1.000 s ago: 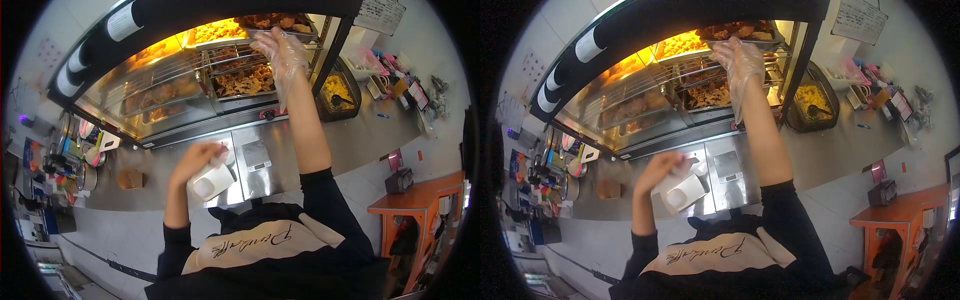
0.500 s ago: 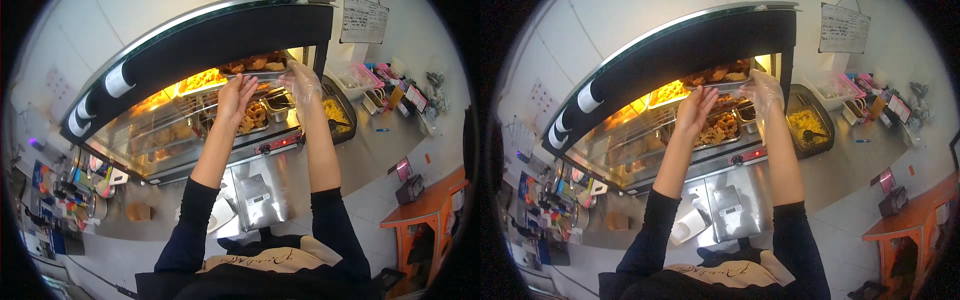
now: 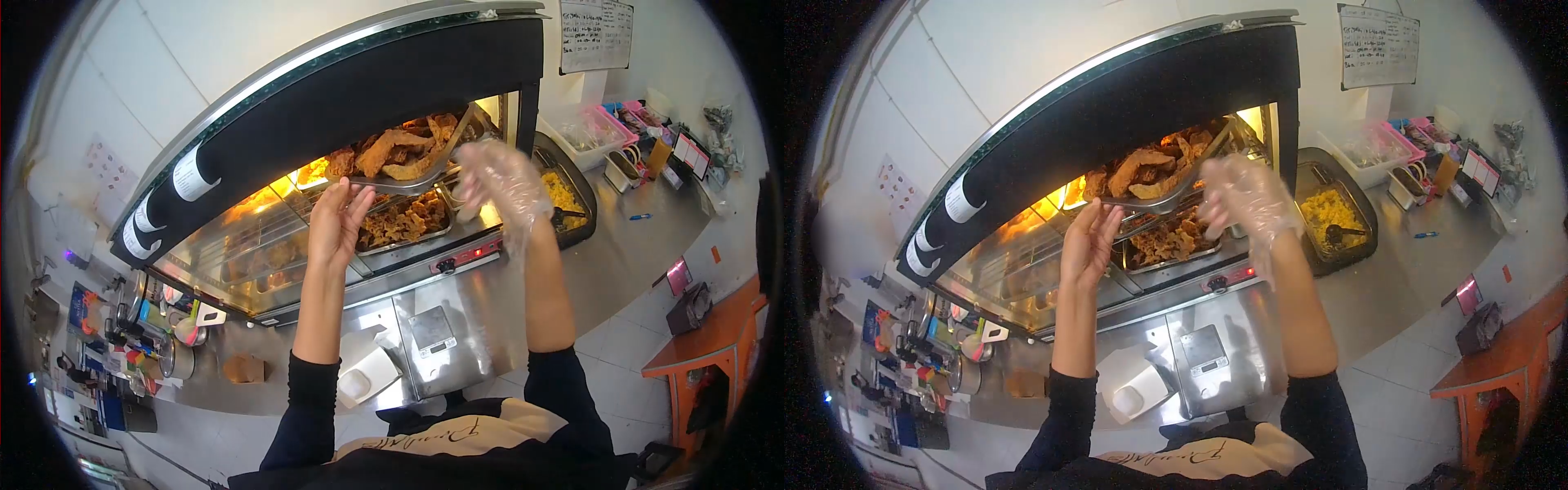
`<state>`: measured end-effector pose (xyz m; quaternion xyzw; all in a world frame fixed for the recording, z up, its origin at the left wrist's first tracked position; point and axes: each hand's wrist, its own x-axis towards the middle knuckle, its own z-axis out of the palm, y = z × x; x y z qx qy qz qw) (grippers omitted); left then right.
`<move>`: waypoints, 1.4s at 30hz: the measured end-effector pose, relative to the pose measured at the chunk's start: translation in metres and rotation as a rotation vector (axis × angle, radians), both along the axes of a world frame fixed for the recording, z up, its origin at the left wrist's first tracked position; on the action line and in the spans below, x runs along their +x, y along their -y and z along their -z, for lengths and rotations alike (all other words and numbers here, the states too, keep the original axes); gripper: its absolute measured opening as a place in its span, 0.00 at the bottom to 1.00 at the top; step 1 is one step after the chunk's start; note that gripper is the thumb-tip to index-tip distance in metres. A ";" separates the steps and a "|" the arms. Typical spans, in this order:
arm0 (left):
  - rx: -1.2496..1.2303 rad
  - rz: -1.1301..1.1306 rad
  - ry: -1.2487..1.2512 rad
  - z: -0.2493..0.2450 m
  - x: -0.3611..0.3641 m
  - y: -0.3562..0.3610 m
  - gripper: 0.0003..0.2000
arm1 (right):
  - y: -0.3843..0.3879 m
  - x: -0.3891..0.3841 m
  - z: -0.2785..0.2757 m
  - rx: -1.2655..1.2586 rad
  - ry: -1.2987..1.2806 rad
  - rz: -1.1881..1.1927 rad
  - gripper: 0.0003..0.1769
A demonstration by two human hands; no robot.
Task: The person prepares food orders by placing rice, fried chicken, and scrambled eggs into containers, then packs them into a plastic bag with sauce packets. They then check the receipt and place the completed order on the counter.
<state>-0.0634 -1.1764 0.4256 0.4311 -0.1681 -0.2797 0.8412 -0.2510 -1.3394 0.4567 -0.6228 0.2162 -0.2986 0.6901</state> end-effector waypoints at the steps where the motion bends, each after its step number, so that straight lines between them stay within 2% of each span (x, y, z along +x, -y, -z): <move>1: 0.002 0.011 0.000 0.001 0.000 -0.002 0.07 | 0.016 0.004 0.005 -0.181 0.010 0.103 0.13; 2: 0.000 0.008 0.001 0.002 0.002 -0.003 0.07 | 0.029 0.010 0.009 -0.361 0.019 0.206 0.15; 3: -0.001 0.005 0.003 0.003 0.004 -0.004 0.07 | 0.033 0.010 0.003 -0.661 -0.002 0.316 0.19; 6: 0.000 0.004 0.016 0.004 0.007 -0.005 0.07 | 0.033 0.029 -0.014 -0.935 -0.125 0.215 0.20; 10: 0.001 0.031 0.022 0.006 0.008 -0.007 0.07 | 0.028 0.052 -0.012 -1.087 -0.221 0.199 0.22; 15: 0.022 0.014 0.003 0.006 0.006 -0.010 0.06 | 0.026 0.046 -0.002 -1.123 0.008 0.241 0.14; 18: 0.014 0.011 0.010 0.008 0.008 -0.008 0.06 | 0.024 0.036 0.000 -1.339 0.218 0.403 0.11; 21: 0.011 0.009 0.006 0.005 0.008 -0.007 0.07 | 0.023 0.032 -0.002 -1.447 0.488 0.629 0.07; 24: 0.016 0.007 0.009 0.004 0.007 -0.008 0.07 | 0.005 0.021 0.003 -0.638 0.415 0.453 0.08; 26: 0.017 0.017 0.016 0.004 0.007 -0.008 0.07 | -0.004 0.014 -0.007 -0.678 0.237 0.299 0.09; 28: 0.014 0.016 0.027 0.006 0.008 -0.009 0.07 | -0.012 0.012 -0.016 -0.869 0.050 0.038 0.13; 31: 0.001 0.027 0.032 0.011 0.010 -0.009 0.06 | -0.039 0.028 -0.028 -1.119 -0.329 0.020 0.22; 34: 0.003 0.038 0.017 0.012 0.009 -0.009 0.06 | -0.037 0.044 -0.022 -1.144 -0.418 -0.031 0.26; 40: 0.008 0.047 0.014 0.005 0.008 -0.009 0.07 | -0.002 0.041 -0.008 -1.035 -0.042 -0.069 0.17; 42: 0.008 0.057 0.003 0.002 0.008 -0.009 0.07 | 0.013 0.049 0.002 -1.204 -0.025 -0.002 0.16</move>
